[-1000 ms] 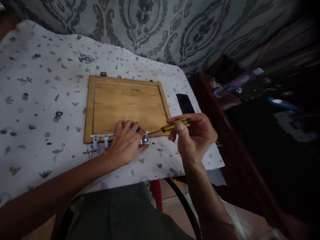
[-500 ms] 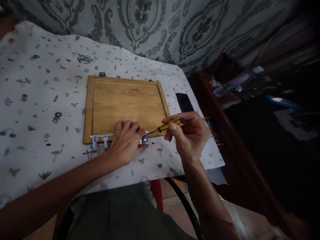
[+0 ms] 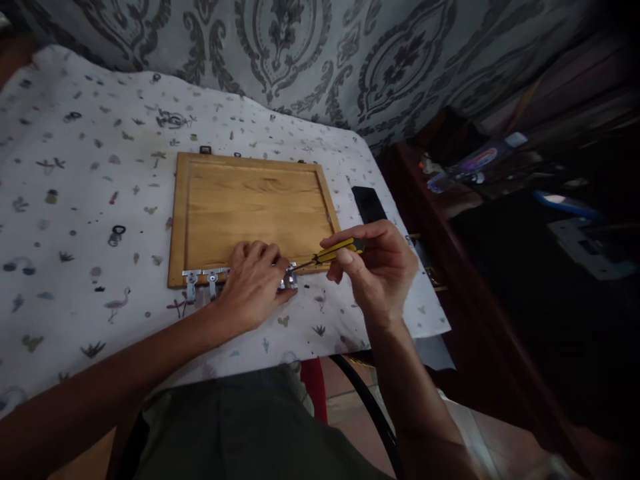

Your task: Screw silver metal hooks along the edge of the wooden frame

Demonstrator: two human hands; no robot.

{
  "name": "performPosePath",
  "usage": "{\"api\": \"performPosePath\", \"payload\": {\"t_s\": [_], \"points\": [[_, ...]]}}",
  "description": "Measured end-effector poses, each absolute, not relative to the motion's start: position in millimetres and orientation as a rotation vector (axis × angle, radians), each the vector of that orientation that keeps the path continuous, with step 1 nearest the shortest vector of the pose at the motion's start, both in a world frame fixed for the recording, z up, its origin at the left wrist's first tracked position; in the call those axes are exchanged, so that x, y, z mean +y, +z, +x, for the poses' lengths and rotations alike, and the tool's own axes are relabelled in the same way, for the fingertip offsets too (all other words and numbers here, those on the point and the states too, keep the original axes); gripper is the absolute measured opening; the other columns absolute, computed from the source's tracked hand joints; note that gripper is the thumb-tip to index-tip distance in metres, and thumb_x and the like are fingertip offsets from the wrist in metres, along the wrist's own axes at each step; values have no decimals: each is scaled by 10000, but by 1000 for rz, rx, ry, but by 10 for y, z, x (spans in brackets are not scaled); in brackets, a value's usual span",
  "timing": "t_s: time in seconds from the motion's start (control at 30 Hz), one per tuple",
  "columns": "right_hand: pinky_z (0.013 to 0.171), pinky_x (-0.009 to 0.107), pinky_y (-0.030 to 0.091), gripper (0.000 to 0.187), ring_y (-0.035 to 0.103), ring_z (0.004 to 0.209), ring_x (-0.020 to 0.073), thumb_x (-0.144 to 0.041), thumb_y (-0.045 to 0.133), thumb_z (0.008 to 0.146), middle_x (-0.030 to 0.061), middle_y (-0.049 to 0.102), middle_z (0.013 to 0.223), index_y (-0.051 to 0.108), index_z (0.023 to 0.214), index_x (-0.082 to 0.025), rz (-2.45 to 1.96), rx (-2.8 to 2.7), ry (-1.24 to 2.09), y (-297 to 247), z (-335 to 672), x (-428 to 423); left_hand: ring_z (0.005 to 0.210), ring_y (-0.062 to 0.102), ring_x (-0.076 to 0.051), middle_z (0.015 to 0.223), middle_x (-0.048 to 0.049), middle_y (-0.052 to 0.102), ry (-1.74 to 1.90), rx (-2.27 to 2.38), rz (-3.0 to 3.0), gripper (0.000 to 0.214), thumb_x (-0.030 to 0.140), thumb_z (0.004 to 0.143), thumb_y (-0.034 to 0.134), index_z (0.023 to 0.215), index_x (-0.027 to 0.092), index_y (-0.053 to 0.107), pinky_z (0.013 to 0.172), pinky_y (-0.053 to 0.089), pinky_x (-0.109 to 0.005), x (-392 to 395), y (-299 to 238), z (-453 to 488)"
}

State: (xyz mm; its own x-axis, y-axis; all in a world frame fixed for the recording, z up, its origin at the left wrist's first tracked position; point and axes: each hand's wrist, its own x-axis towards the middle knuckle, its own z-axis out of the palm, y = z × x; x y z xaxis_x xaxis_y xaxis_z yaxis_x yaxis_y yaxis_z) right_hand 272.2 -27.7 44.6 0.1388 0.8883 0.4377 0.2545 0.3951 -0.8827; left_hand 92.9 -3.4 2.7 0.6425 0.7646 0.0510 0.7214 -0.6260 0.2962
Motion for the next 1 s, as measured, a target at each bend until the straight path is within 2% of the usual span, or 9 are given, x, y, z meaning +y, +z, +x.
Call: {"api": "performPosePath", "payload": {"t_s": [0.07,0.13,0.2,0.27,0.37,0.57,0.7,0.8,1.0], "points": [[435,216,555,297,638,484,75,-445,774,875,1,774,919,709,1067,-227,-1115,-1435,680,461,2742,-278,1142,542,-350,1150,-121,650,255,1205,2616,370,462,931,695,1124,148,705,980,401,-528,-36,34,928],[440,217,557,283,642,491,71,-443,732,911,3,767,946,729,1112,-244,-1118,-1470,690,474,2755,-272,1135,540,-347,1141,-117,650,269,1202,2619,351,449,925,703,1118,155,704,973,400,-522,-39,35,925],[401,198,519,228,603,457,54,-436,757,892,-1,755,916,750,998,-235,-1125,-1462,649,474,2752,-260,1132,540,-340,1135,-111,652,288,1203,2622,337,440,922,708,1120,168,698,966,399,-509,-42,31,921],[357,186,472,254,555,424,45,-449,815,833,2,753,881,727,889,-217,-1136,-1428,604,465,2737,-247,1135,539,-337,1133,-109,653,299,1208,2625,329,440,921,708,1117,176,694,964,396,-499,-44,26,918],[337,184,449,306,528,393,47,-458,844,797,4,773,837,676,842,-206,-1149,-1389,619,458,2720,-242,1141,538,-338,1130,-112,652,298,1213,2620,324,438,926,700,1109,171,693,968,391,-499,-41,25,918],[411,214,522,296,608,456,68,-466,742,896,8,781,905,744,1087,-239,-1132,-1452,725,490,2770,-261,1162,537,-346,1155,-114,651,252,1199,2596,373,441,922,714,1164,157,693,978,387,-508,-26,41,921],[339,163,435,212,596,471,61,-406,834,818,2,769,859,753,874,-218,-1101,-1418,635,473,2762,-245,1147,542,-341,1149,-112,654,269,1196,2608,374,446,926,709,1166,160,692,968,392,-504,-34,34,917],[341,163,452,258,601,469,69,-408,867,778,5,781,837,714,825,-206,-1109,-1383,658,465,2747,-242,1117,548,-333,1119,-111,657,319,1201,2628,345,449,926,702,1118,163,696,952,398,-496,-39,13,913],[432,216,554,274,628,473,71,-436,771,878,8,788,910,760,1069,-241,-1093,-1473,767,480,2802,-262,1121,546,-335,1129,-108,661,340,1195,2615,319,431,921,705,1117,179,695,957,398,-502,-37,-12,919]]}}
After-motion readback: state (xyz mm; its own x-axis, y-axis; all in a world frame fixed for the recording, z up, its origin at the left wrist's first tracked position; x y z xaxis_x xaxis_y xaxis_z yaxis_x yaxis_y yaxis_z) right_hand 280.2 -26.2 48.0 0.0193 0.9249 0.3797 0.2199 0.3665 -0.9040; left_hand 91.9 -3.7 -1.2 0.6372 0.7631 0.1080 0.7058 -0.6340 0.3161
